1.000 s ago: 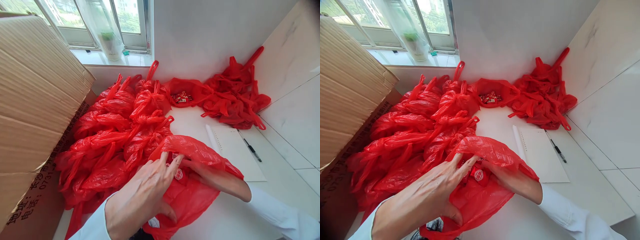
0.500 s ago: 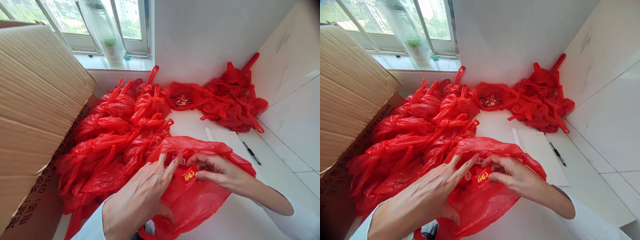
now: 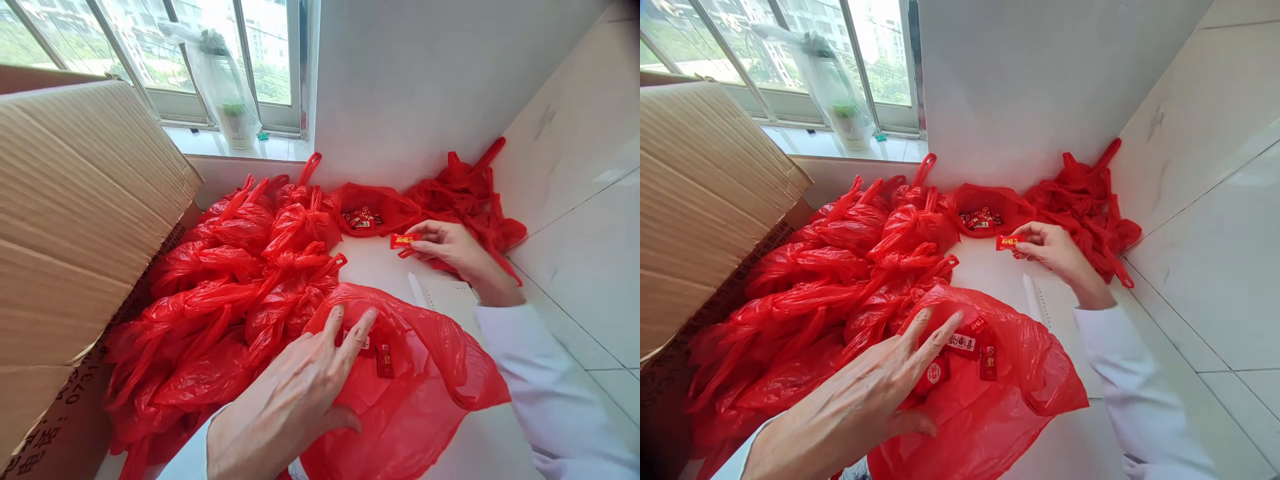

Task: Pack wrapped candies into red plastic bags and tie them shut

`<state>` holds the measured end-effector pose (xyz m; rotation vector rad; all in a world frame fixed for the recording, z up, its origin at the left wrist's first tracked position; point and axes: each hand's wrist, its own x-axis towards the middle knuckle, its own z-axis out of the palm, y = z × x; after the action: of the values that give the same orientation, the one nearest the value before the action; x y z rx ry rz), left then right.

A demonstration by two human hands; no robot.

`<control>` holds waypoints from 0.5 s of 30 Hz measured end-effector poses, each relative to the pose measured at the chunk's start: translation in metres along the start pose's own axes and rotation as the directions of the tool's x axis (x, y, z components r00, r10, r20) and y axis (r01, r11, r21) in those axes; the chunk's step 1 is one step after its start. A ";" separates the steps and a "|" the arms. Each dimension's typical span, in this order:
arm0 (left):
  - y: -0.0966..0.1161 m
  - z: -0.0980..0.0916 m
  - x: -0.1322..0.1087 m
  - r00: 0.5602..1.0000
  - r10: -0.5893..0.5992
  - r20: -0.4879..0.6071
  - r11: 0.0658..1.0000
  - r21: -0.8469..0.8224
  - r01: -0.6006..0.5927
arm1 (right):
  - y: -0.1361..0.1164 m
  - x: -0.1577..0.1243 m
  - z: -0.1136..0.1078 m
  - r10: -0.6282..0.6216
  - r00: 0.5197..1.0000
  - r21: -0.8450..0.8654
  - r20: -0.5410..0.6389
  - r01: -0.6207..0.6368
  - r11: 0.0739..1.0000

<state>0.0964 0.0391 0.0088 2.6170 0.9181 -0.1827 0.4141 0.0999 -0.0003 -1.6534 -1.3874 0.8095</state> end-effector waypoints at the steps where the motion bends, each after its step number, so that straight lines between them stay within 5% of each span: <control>1: 0.000 0.001 -0.001 1.000 0.006 -0.009 1.000 0.018 -0.005 | 0.010 0.017 0.006 0.030 1.000 0.010 0.007 -0.030 0.999; 6: 0.000 -0.001 -0.002 0.998 0.022 -0.061 0.995 0.101 -0.015 | 0.043 0.074 0.031 0.147 0.989 0.011 -0.004 -0.147 0.989; 15: -0.012 -0.007 0.008 0.984 0.106 -0.142 0.994 0.024 -0.104 | 0.044 0.124 0.043 0.153 0.986 -0.073 -0.069 -0.158 0.985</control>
<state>0.0956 0.0552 0.0101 2.7144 0.8244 0.0254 0.4208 0.2265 -0.0562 -1.8507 -1.2726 0.7925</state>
